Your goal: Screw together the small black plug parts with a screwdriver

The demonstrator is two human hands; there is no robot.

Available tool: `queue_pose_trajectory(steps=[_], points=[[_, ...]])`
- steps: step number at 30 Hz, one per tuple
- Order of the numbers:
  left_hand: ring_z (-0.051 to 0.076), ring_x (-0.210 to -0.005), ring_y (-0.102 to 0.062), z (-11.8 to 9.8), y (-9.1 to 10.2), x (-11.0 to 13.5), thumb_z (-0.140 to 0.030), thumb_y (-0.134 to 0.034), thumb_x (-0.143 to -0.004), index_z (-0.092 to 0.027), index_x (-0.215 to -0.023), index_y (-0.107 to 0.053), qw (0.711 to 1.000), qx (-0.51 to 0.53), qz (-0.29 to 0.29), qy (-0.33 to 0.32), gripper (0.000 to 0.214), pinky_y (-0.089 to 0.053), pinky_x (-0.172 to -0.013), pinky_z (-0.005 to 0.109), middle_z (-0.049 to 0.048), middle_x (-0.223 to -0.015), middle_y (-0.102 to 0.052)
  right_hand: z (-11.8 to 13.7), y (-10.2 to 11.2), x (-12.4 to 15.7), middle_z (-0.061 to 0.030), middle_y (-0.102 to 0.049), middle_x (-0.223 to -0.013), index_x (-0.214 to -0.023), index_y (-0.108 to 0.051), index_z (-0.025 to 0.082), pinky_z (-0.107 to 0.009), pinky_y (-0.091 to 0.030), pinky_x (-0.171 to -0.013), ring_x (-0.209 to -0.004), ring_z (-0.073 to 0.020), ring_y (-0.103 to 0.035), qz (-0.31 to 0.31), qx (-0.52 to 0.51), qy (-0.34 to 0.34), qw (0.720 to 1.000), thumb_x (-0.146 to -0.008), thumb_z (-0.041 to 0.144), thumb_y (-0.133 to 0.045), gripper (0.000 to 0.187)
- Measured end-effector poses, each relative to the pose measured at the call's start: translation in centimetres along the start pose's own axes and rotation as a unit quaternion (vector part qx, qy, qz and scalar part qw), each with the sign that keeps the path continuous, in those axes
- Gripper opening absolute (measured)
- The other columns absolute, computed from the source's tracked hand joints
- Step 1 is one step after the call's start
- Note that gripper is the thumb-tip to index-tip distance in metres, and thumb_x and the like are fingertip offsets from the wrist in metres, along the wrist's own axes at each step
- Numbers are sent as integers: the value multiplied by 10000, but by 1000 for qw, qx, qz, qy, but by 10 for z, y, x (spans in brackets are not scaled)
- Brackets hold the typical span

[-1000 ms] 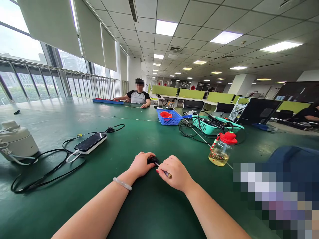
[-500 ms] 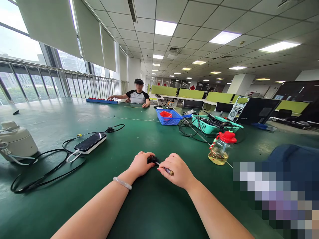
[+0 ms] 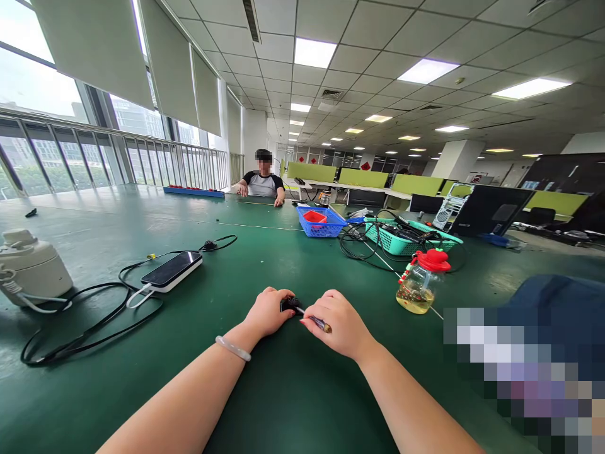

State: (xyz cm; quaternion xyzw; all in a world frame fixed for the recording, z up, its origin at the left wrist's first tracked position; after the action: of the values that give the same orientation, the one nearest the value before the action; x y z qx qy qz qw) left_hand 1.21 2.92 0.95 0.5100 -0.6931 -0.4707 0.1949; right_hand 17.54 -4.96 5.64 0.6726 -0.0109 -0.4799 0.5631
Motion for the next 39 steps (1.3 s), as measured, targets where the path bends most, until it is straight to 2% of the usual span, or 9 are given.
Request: queue_pose_trajectory(steps=[7,12,20,28,35,39], points=[[248,-1079,-554,-1,0,0,-299,-642,-741,-279,-1091,-646,1000,4,-2,0,351,-441,-949,361,22,-1037,-695,5,2,-2,-4,-614,-666,-730,-587,213,-335,-366,-767,-633,-144,-510,31,23,24,999,-921,241,-489,216],[248,-1074,-556,-2,0,1,-284,-643,-736,-271,-1078,-644,1000,1,-5,-6,343,-445,-940,356,23,-1024,-696,4,0,-2,4,-602,-653,-706,-582,206,-331,-362,-766,-623,-136,-492,50,27,14,998,-914,248,-505,226],[245,-1057,-564,-1,0,0,-270,-655,-728,-261,-1052,-639,1000,14,-6,0,324,-455,-924,361,19,-1014,-696,4,-1,-1,5,-598,-647,-707,-592,206,-318,-365,-762,-627,-133,-491,16,19,21,999,-930,276,-493,254],[245,-1038,-571,-4,0,1,-262,-643,-738,-259,-1035,-636,1000,13,-10,-11,297,-459,-909,367,16,-1022,-695,1,-6,-1,15,-591,-639,-704,-619,210,-296,-359,-752,-621,-124,-480,31,7,14,999,-937,310,-510,276],[243,-1072,-567,-1,-2,1,-279,-645,-743,-280,-1126,-619,1000,9,-3,0,384,-451,-942,361,20,-1043,-689,-2,-4,1,2,-593,-660,-718,-623,201,-293,-360,-748,-635,-129,-485,-4,13,2,1000,-938,286,-493,270],[259,-1106,-558,-1,-3,1,-304,-639,-761,-246,-1188,-602,1000,-4,1,7,433,-437,-970,376,56,-1091,-680,-7,-4,2,-7,-592,-679,-740,-642,210,-287,-359,-725,-647,-137,-486,-12,27,-21,999,-950,312,-482,282]])
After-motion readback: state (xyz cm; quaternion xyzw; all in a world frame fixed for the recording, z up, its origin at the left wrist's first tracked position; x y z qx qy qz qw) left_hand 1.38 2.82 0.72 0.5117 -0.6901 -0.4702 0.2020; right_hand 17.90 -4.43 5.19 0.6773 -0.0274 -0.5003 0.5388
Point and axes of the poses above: each hand's wrist, its own x-axis away from the middle knuckle, its own y-axis out of the back of the hand, z = x × y, the point moved 3 cm from there along -x, towards the middle knuckle
